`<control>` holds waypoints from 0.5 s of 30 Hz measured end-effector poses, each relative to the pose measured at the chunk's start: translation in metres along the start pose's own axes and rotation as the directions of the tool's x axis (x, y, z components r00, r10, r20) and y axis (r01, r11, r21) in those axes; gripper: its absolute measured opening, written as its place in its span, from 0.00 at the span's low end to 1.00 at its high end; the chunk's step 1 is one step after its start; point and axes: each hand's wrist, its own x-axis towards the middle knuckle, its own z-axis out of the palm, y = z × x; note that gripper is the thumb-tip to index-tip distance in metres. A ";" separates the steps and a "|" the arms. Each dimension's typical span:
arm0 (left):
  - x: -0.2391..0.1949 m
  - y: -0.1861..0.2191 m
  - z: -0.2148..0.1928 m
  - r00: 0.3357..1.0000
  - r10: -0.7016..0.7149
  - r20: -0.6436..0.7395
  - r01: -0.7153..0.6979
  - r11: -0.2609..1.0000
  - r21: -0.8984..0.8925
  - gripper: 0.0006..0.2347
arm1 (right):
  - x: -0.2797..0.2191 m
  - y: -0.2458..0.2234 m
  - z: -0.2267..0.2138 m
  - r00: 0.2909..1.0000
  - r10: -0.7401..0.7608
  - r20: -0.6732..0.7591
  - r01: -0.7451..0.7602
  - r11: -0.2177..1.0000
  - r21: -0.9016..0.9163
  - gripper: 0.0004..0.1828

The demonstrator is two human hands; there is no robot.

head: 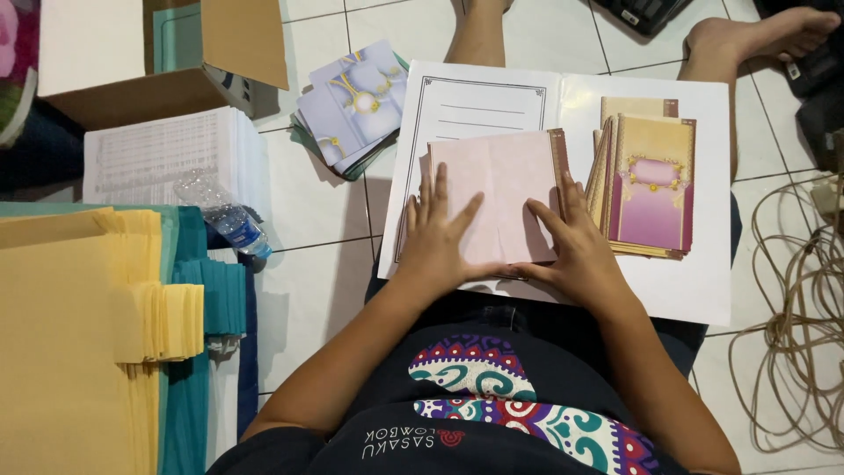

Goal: Sorting and organizing printed paper covers into a folder while sitting on the floor.

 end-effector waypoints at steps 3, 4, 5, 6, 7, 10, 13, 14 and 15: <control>-0.003 -0.001 0.007 0.999 -0.045 0.027 0.044 0.998 0.038 0.48 | 0.002 -0.008 -0.009 1.000 0.014 0.002 -0.014 1.000 0.002 0.55; -0.003 -0.002 0.008 0.999 -0.045 0.024 0.044 0.998 0.039 0.48 | 0.002 -0.007 -0.008 1.000 0.011 0.000 -0.011 1.000 0.002 0.55; -0.003 -0.003 0.009 0.998 -0.049 0.030 0.048 0.999 0.020 0.49 | 0.002 -0.007 -0.007 1.000 0.025 0.003 -0.025 1.000 0.009 0.55; -0.002 -0.004 0.010 0.998 -0.051 0.037 0.051 0.999 0.000 0.50 | 0.002 -0.006 -0.007 0.999 0.041 0.004 -0.041 0.999 0.016 0.55; -0.002 -0.006 0.014 0.998 -0.049 0.034 0.049 0.999 0.002 0.50 | 0.002 -0.002 -0.004 0.999 0.039 0.000 -0.039 0.999 0.016 0.55; -0.007 -0.010 0.024 0.999 -0.027 -0.018 0.027 1.000 -0.004 0.53 | 0.000 0.009 0.001 0.999 0.046 0.014 -0.046 0.999 0.026 0.55; -0.010 -0.010 0.028 0.999 -0.006 -0.049 0.008 0.999 0.035 0.48 | -0.001 0.012 0.005 0.999 -0.044 0.013 0.046 0.977 -0.210 0.49; -0.010 -0.009 0.030 0.997 -0.002 -0.073 0.005 0.999 0.045 0.47 | -0.001 0.008 0.005 0.997 -0.076 0.023 0.080 0.958 -0.275 0.41; -0.010 -0.009 0.032 0.995 0.003 -0.097 0.002 0.998 0.056 0.46 | -0.002 0.005 0.005 0.994 -0.108 0.034 0.113 0.934 -0.339 0.33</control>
